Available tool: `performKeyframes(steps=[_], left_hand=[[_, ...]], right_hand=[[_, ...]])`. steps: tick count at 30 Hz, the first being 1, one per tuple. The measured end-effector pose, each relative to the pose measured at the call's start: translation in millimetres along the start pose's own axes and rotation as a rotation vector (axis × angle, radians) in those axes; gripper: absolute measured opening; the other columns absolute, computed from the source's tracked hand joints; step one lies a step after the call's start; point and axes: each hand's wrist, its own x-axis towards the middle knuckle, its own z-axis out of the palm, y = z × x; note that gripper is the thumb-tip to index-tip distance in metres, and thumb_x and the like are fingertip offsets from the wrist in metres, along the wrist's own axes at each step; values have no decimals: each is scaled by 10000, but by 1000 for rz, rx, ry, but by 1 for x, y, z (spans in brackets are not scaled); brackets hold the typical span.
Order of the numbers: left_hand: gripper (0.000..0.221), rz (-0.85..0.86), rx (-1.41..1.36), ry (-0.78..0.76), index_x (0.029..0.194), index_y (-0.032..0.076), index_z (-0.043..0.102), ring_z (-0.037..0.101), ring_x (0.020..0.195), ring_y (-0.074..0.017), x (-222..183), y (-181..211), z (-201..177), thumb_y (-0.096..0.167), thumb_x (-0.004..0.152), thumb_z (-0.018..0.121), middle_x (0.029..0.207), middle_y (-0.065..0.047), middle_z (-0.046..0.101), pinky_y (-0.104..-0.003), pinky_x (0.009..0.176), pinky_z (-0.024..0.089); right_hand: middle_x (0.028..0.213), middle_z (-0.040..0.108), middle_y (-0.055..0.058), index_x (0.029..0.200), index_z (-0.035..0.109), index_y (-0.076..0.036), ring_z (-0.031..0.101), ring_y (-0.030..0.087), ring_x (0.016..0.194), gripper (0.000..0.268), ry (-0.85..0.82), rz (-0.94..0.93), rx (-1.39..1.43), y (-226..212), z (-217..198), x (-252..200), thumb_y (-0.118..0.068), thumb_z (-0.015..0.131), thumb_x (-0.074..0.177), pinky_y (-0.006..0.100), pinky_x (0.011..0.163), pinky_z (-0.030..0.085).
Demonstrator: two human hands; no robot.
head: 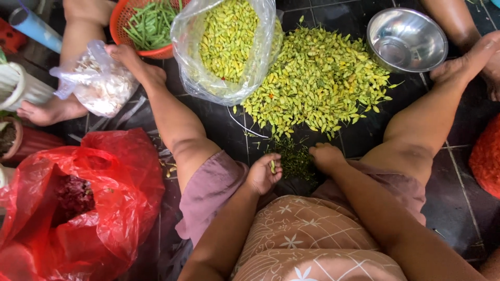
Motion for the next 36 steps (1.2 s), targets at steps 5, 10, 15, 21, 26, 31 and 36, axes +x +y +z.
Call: performKeyframes(steps=[5, 10, 15, 21, 26, 31, 36], left_hand=[[449, 73, 401, 89, 1222, -4, 669, 687, 772, -167, 20, -24, -21, 259, 894, 827, 891, -79, 632, -320, 740, 644], [614, 133, 657, 70, 1257, 22, 711, 712, 843, -230, 39, -40, -30, 331, 788, 959, 964, -152, 674, -388, 754, 646], [406, 223, 832, 154, 1120, 121, 782, 721, 783, -197, 50, -46, -37, 331, 803, 922, 866, -104, 705, -364, 701, 641], [137, 336, 647, -96, 996, 5, 761, 600, 600, -137, 20, -31, -11, 72, 890, 818, 680, -120, 644, -277, 578, 528], [324, 136, 260, -33, 1234, -68, 639, 680, 794, -179, 0, -11, 6, 140, 991, 693, 986, -170, 705, -314, 730, 638], [354, 105, 222, -47, 1243, -106, 604, 654, 836, -241, 2, -14, -1, 85, 954, 679, 1019, -201, 659, -369, 763, 614], [482, 119, 547, 37, 1295, -69, 649, 711, 850, -281, 23, -29, -20, 188, 927, 823, 1032, -246, 698, -422, 751, 623]], right_hand=[[1039, 752, 126, 1084, 701, -182, 721, 317, 1043, 408, -216, 439, 774, -13, 3, 12, -431, 800, 776, 423, 882, 600], [844, 737, 278, 1035, 739, 34, 750, 327, 693, 263, -228, 634, 1431, -59, -28, 1, -111, 815, 828, 422, 585, 634], [664, 733, 165, 850, 789, -40, 714, 215, 555, 214, -358, 573, 1380, -69, -30, 0, -251, 791, 887, 331, 485, 593], [674, 606, 65, 814, 692, -49, 621, 173, 616, 199, -274, 697, 1647, -33, -61, 5, -202, 736, 934, 264, 517, 535], [1095, 672, 85, 1145, 744, -208, 658, 331, 1041, 261, -293, 205, 245, 19, -6, -3, -269, 698, 895, 474, 889, 583], [1045, 688, 42, 1157, 736, -274, 693, 288, 985, 273, -266, 147, 81, 19, 38, -5, -247, 597, 924, 466, 824, 580], [1188, 739, 133, 1222, 697, -192, 683, 360, 1159, 362, -285, 312, 567, -24, -24, 0, -314, 667, 882, 490, 991, 564]])
